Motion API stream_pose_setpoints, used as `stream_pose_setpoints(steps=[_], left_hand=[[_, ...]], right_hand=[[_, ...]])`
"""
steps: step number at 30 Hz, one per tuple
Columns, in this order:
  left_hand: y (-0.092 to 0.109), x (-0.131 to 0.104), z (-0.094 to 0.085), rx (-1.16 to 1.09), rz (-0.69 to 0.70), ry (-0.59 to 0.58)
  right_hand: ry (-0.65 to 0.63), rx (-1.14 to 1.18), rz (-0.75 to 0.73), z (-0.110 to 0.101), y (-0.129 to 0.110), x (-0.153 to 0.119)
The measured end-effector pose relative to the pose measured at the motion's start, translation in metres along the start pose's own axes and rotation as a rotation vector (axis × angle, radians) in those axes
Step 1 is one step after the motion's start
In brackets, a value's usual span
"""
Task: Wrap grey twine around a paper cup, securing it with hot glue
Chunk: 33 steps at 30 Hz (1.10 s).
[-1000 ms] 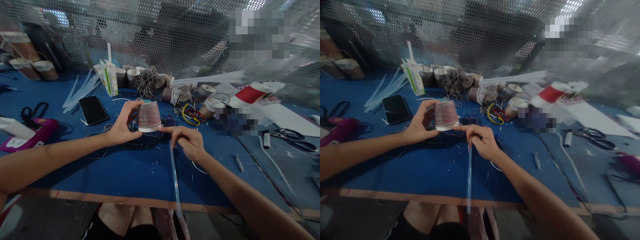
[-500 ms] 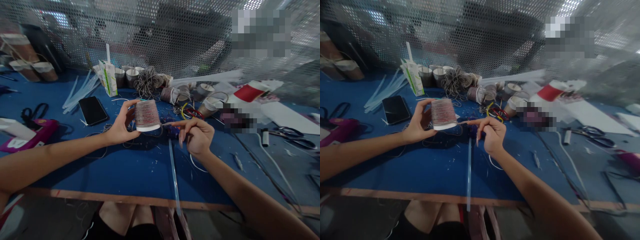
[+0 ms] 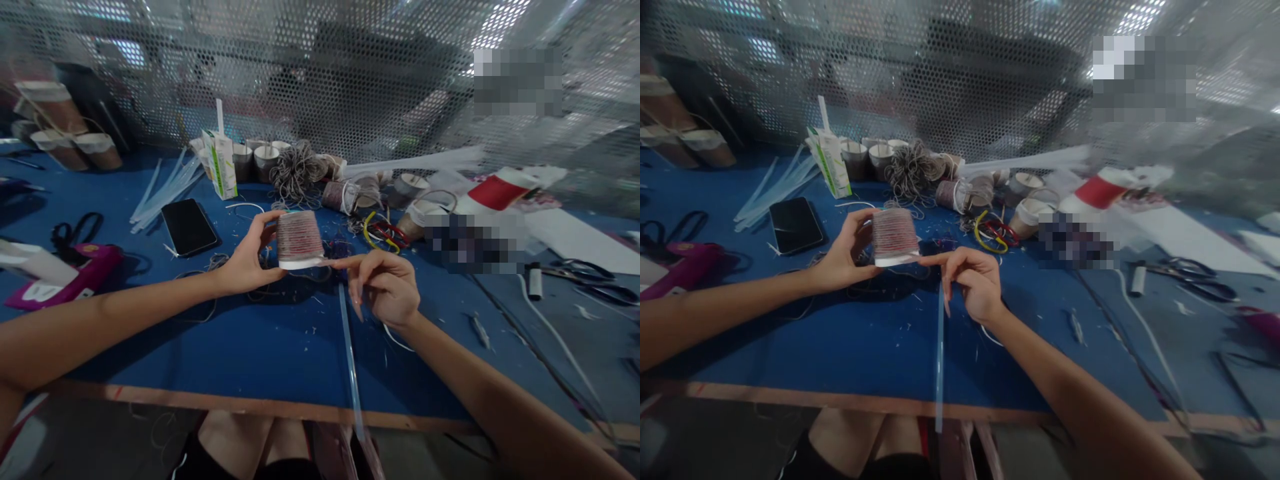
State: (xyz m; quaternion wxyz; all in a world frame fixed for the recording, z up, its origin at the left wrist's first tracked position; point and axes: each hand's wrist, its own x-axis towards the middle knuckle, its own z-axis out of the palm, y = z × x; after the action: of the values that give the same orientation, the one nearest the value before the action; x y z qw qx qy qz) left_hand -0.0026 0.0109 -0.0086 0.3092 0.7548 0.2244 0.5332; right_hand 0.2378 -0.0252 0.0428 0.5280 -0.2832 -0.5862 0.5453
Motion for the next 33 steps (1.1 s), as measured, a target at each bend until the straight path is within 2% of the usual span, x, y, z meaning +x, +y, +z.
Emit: stream_pose_setpoints(steps=[4,7,14,16,21,25,33], left_hand=[[0.0009,-0.0005,0.0004,0.012,-0.010,-0.001],[0.0001,-0.0012,0.0001,0.034,-0.035,0.001],[-0.0031,-0.0004,-0.0010,0.021,-0.026,0.003],[-0.0031,0.0000,-0.0010,0.015,-0.030,-0.004],[-0.0014,-0.0001,-0.0006,0.003,-0.020,-0.004],[-0.0003,-0.0005,0.0000,0.003,-0.024,-0.001],[-0.0013,0.0004,0.0004,-0.023,-0.010,0.014]], right_hand=[[0.055,0.010,0.000,0.0024,-0.0015,0.0022],[0.048,0.050,0.008,0.0031,-0.0010,0.0034],[-0.151,-0.011,0.066,0.0007,0.0047,-0.0005],[-0.167,-0.018,0.076,0.0008,0.0053,-0.0016],[-0.152,0.005,0.032,0.0016,0.0036,-0.0014],[-0.153,-0.042,0.051,0.0019,0.0025,-0.0014],[-0.032,-0.174,-0.005,0.0043,0.0009,-0.0021]])
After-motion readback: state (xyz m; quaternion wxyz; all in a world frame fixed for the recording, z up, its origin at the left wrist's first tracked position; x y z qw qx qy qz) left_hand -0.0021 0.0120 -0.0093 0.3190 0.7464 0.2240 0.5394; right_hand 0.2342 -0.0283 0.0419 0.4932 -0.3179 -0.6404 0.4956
